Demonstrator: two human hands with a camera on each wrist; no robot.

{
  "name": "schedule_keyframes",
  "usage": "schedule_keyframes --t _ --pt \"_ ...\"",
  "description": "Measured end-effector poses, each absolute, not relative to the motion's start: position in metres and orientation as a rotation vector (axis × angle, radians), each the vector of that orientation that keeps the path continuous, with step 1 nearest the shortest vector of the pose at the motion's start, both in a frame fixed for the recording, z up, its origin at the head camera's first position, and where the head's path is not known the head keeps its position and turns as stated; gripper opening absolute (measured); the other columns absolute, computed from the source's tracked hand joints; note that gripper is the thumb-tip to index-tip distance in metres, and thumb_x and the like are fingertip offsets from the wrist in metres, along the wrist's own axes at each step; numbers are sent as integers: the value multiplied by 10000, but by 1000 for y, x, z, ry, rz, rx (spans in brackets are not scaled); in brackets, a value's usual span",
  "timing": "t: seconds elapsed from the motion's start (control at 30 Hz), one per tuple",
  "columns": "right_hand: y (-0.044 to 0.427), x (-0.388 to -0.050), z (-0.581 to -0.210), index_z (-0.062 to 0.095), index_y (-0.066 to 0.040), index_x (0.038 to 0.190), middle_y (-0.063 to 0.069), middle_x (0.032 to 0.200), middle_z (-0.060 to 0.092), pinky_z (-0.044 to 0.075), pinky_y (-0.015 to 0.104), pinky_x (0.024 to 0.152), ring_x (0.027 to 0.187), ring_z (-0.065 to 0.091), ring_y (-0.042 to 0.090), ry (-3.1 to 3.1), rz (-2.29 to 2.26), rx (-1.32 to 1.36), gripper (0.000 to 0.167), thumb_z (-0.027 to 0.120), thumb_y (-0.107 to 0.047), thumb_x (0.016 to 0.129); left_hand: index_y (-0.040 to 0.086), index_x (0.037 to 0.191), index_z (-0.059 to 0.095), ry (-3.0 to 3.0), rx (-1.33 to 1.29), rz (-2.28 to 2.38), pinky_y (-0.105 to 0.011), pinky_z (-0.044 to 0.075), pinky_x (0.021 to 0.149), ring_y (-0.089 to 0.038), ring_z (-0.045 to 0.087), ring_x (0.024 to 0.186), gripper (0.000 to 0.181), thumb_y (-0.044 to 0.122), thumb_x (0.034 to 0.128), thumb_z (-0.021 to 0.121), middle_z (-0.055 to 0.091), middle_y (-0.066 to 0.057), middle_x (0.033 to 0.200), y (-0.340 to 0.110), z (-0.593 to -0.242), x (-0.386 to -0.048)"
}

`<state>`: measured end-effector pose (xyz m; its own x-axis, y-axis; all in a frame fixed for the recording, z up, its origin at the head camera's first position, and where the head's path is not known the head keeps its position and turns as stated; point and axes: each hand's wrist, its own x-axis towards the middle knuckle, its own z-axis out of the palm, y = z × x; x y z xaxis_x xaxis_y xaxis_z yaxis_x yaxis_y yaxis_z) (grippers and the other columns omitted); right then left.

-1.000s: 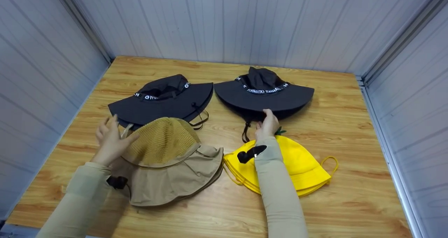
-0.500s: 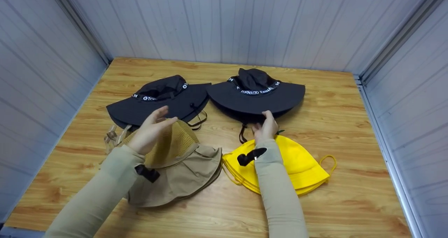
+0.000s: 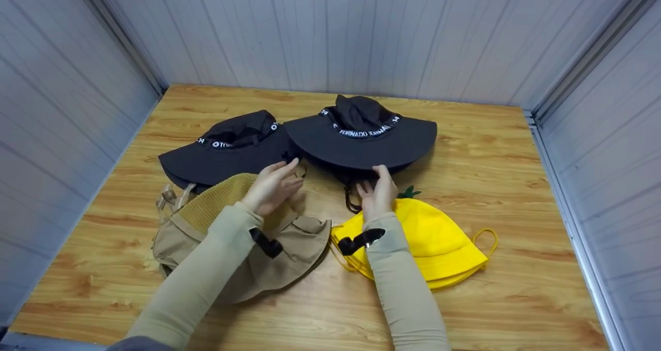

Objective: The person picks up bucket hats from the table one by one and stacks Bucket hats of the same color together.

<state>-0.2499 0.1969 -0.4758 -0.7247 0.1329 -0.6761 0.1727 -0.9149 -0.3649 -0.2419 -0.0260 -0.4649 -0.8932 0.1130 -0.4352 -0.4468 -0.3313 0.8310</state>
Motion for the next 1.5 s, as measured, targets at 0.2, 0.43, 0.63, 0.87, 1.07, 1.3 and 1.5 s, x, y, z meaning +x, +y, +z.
schedule_keyframes --t 0.2,0.43,0.63,0.87,1.07,1.3,1.5 --pt "178 -241 -466 549 -82 1020 -9 1527 248 316 420 1178 1417 320 277 612 -2829 1167 132 604 -37 909 118 1591 -94 1402 -521 2412 -512 375 1139 -419 291 1459 1038 283 931 690 31 -184 1657 -2 -473 -254" --pt "159 -233 -459 502 -80 998 10 1261 377 336 426 1170 1347 378 294 680 -2822 1045 73 558 -61 955 168 1564 103 1272 -472 2682 -583 481 999 -439 549 1257 785 77 970 608 409 -226 1494 10 -474 -261" --pt "153 -232 -456 504 -74 876 25 1084 429 320 386 1186 1273 403 241 765 -2845 974 94 540 -41 957 162 1481 220 1252 -382 2768 -533 571 855 -406 637 1143 573 -23 1008 486 517 -233 1398 10 -471 -261" --pt "158 -233 -458 555 -22 862 45 1073 497 437 338 1096 1002 576 204 759 -2903 923 113 529 35 956 196 1489 232 1256 -362 2779 -435 607 742 -359 680 1067 595 -8 1004 510 536 -223 1379 6 -471 -259" --pt "172 -235 -461 521 2 1187 53 1164 509 458 360 1074 992 580 198 816 -2942 947 269 540 101 937 151 1446 282 1301 -417 2726 -457 606 766 -344 699 1016 526 -7 1002 517 568 -242 1334 -2 -474 -259" --pt "185 -237 -470 31 -271 1604 25 1602 318 393 380 1124 1361 473 172 877 -2843 988 922 482 171 933 70 1466 263 1356 -509 2586 -470 565 912 -383 642 1146 572 -32 977 544 559 -256 1335 -11 -476 -258" --pt "193 -239 -485 101 -273 1603 11 1607 324 402 369 1105 1358 478 165 918 -2771 1102 894 474 178 927 -3 1565 71 1341 -628 2574 -435 445 1093 -366 473 1350 788 -13 952 568 393 -271 1492 -19 -474 -264"
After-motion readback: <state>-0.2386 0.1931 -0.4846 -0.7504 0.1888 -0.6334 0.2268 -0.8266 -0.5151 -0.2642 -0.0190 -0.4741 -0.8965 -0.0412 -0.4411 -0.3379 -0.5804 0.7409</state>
